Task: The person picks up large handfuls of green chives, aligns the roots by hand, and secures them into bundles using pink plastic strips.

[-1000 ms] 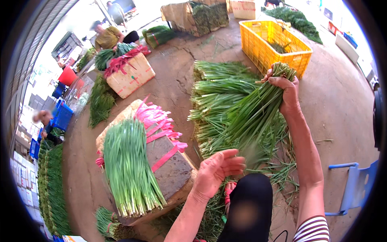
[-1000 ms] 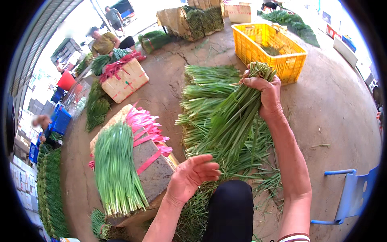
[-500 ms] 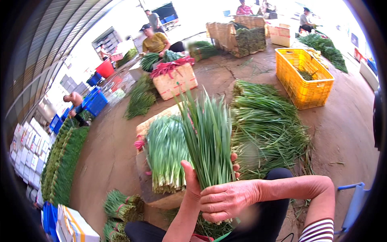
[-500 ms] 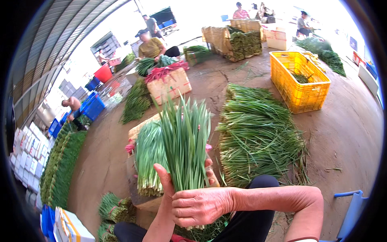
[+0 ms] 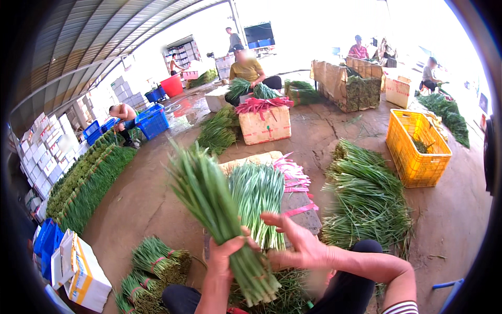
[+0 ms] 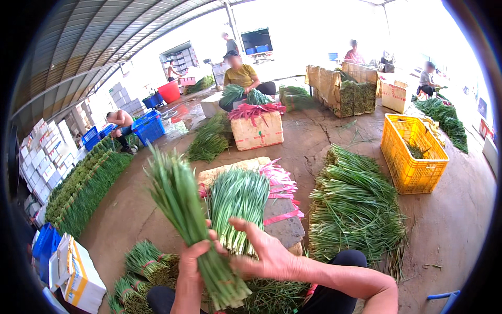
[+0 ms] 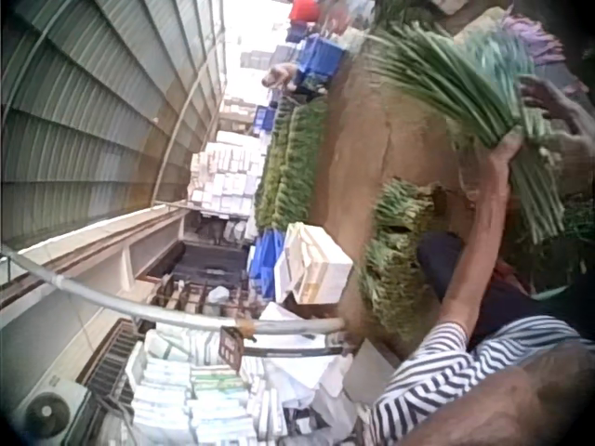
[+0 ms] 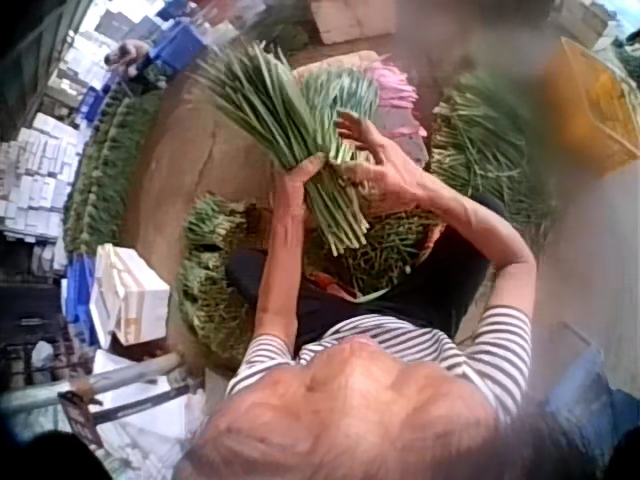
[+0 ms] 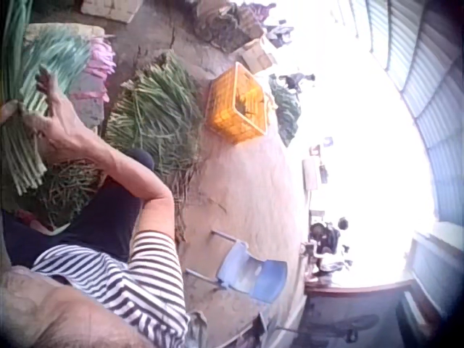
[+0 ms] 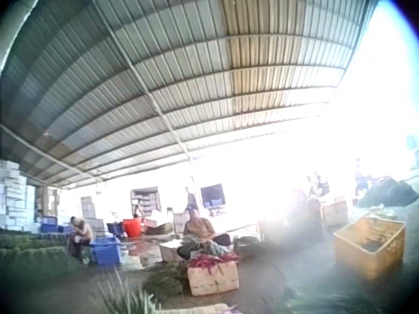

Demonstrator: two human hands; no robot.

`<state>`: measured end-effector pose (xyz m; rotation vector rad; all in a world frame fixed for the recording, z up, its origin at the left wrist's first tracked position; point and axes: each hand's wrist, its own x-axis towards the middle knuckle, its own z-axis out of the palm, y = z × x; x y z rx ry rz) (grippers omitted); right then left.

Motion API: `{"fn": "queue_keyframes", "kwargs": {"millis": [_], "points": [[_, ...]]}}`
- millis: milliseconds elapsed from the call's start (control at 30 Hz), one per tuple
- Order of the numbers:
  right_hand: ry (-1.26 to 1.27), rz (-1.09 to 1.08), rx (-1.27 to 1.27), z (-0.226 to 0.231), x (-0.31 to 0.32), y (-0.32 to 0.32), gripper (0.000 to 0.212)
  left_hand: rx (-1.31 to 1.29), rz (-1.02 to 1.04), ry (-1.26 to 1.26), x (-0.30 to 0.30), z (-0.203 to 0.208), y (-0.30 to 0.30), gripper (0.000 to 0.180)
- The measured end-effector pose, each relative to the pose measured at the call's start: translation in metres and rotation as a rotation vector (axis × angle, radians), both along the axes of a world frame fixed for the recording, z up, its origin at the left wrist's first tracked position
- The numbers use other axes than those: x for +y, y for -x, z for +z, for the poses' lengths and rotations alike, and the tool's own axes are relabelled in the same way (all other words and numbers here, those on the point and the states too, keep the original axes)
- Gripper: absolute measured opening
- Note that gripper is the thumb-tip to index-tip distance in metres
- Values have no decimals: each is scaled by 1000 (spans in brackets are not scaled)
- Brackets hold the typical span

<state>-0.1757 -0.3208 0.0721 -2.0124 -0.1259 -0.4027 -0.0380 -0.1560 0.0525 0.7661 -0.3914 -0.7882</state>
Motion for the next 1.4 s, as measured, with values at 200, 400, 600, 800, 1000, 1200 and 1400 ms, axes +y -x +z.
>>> {"fn": "queue_keyframes", "kwargs": {"millis": [200, 400, 600, 800, 1000, 1200, 1400], "points": [[-173, -218, -37, 46, -18, -48, 100, -835, 260, -305, -74, 11, 16, 39], [-428, -369, -349, 36, -73, -64, 62, -1023, 503, -200, -161, 1, 10, 53], [-424, -296, -250, -19, -116, -58, 44, -1076, 260, -317, -184, -47, -6, 79], [-504, -300, -212, -24, -116, -56, 44, -1065, 179, -320, -183, -60, -14, 91], [-444, -506, -293, -3, -111, -79, 34, -749, 11, -140, -201, -49, -25, 74], [-155, -595, -331, -11, -120, -81, 31, -790, 77, -149, -213, -64, -19, 58], [-537, -575, -284, -6, -104, -84, 41, -1008, 333, -240, -214, -52, -9, 42]]}}
